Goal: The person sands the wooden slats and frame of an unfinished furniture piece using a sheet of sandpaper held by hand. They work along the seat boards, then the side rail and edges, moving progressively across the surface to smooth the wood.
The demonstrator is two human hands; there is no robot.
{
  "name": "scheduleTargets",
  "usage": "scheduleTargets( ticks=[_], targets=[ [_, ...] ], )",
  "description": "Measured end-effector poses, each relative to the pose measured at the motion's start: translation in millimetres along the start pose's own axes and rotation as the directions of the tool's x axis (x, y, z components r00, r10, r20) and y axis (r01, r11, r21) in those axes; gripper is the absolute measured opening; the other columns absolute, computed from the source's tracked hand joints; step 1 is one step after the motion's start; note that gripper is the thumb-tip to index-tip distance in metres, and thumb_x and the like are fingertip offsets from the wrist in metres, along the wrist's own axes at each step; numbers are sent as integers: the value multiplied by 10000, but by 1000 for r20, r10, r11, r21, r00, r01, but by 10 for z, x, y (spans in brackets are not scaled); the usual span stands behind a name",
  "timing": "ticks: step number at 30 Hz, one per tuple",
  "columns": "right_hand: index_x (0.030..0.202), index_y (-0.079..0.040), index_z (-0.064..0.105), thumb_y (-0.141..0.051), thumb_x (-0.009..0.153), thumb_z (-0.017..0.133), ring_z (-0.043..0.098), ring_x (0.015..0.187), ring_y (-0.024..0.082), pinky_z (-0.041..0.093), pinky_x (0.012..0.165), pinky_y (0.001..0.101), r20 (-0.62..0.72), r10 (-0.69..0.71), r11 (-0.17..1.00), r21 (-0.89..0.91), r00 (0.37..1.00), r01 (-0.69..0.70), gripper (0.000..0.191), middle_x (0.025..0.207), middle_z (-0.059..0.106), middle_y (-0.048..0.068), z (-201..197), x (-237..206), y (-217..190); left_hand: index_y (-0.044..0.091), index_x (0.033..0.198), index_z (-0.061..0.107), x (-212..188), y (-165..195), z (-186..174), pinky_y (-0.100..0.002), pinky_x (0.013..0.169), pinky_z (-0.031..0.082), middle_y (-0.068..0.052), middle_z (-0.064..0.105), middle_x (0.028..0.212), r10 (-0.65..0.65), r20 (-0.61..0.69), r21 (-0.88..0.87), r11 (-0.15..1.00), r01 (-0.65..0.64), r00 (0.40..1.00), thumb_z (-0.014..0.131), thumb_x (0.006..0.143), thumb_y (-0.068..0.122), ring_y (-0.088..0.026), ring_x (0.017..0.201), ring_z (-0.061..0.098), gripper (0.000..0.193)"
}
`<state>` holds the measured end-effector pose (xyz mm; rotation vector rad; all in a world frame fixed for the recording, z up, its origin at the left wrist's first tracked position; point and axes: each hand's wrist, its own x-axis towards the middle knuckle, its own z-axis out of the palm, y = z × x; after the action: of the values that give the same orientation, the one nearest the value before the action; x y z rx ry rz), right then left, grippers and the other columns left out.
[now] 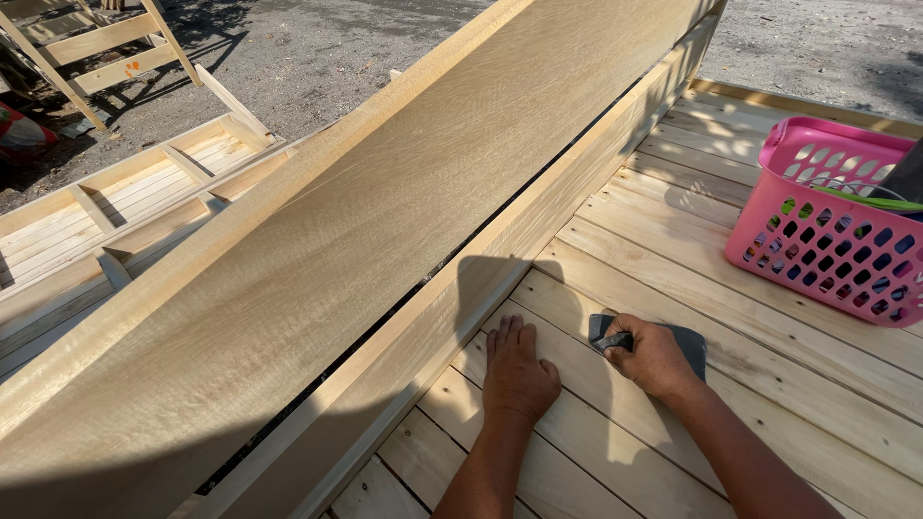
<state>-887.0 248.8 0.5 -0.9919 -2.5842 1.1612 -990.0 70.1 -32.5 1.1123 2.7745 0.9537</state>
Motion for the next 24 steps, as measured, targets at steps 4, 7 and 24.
scheduleTargets(
  ticks=[4,7,24],
  targets=[
    [1017,-73,774,-98,824,772,752,817,258,582,787,384,17,-167,980,-104,986,168,195,938,786,160,244,294,-334,6,1300,511,11,-9,-6,-488,1260,145,-220,433,1533,3,-13,-9,1000,-3,1000,539,825,164,-337,1513,288,501],
    [1016,-85,793,-93,813,772,756,828,276,591,796,390,49,-174,969,-172,984,180,204,958,784,160,289,414,-456,4,1303,516,19,-14,-16,-492,1258,142,-221,433,1532,6,-1,-18,1000,-6,1000,543,820,165,-341,1512,286,510],
    [922,-100,819,-82,791,753,738,859,316,593,822,409,-34,-304,933,-210,952,290,148,910,777,151,465,556,-627,21,1261,517,53,152,-149,-510,1284,137,-222,434,1449,-17,62,11,1000,17,998,547,836,194,-370,1499,269,460]
  ],
)
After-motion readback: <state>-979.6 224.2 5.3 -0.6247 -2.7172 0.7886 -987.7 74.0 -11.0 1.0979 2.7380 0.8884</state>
